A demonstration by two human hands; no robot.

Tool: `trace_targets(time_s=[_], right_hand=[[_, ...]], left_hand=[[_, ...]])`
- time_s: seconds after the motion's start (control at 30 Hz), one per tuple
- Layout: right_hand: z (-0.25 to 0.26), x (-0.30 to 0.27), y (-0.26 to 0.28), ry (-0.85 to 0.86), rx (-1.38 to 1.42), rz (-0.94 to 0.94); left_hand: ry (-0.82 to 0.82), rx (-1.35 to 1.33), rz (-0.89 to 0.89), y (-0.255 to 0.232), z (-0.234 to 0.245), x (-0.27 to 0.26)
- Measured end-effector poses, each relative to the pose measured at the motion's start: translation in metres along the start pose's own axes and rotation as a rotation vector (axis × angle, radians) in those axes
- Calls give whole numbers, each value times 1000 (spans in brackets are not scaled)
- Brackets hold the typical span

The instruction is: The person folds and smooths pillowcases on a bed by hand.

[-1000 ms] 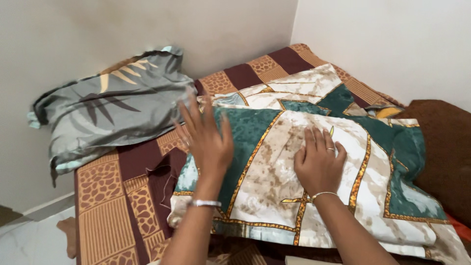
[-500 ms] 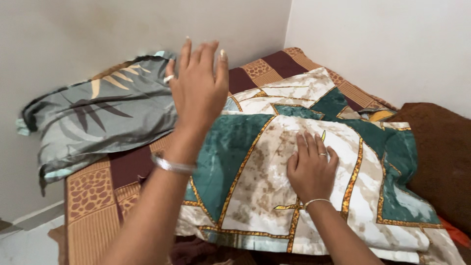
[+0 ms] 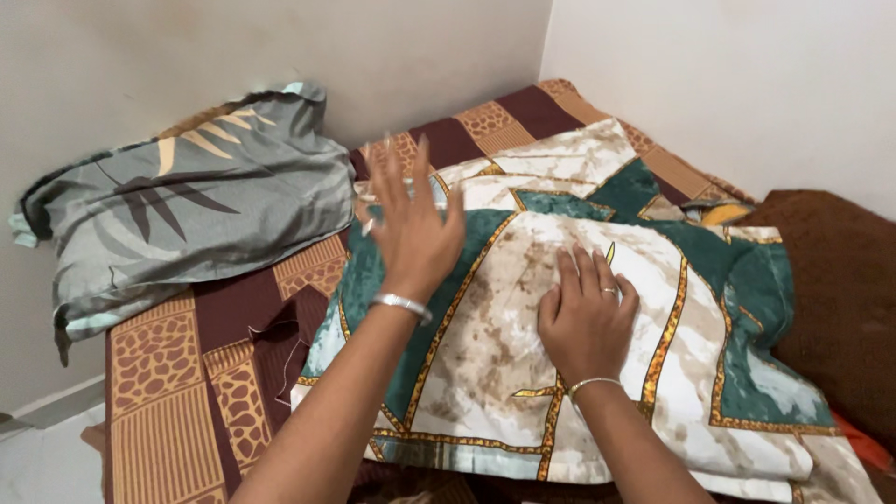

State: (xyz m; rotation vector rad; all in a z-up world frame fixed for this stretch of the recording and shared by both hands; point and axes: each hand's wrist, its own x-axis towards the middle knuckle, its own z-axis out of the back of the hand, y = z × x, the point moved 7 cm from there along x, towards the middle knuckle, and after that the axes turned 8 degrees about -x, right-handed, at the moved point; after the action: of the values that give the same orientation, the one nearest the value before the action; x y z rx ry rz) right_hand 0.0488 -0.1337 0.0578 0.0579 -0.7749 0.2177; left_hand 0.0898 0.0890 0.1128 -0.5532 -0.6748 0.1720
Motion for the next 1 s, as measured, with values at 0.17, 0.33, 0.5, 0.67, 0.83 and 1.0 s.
trace_targets(time_s=[0.17,0.33,0.5,0.67,0.83,1.0], right_hand=[[1,1,-1,26,1,12],[-5,-1,-1,42,14,3],[-2,1,-3,18,22,3],[-4,-2,-3,13,15,1],[-3,2,-3,47,26,-12],[-29,51,-10,450,-34,60]], left_hand=[[-127,-122,-225,-71,-13,-39],[111,-77,-247,-64,-63,-92],[-7,-190,-341,-83,-23,-55],[-220,-131,-346,-85,3,-29],[419,83,-97,-35,-91,-58],[367,36,-159,-25,-104,-51]])
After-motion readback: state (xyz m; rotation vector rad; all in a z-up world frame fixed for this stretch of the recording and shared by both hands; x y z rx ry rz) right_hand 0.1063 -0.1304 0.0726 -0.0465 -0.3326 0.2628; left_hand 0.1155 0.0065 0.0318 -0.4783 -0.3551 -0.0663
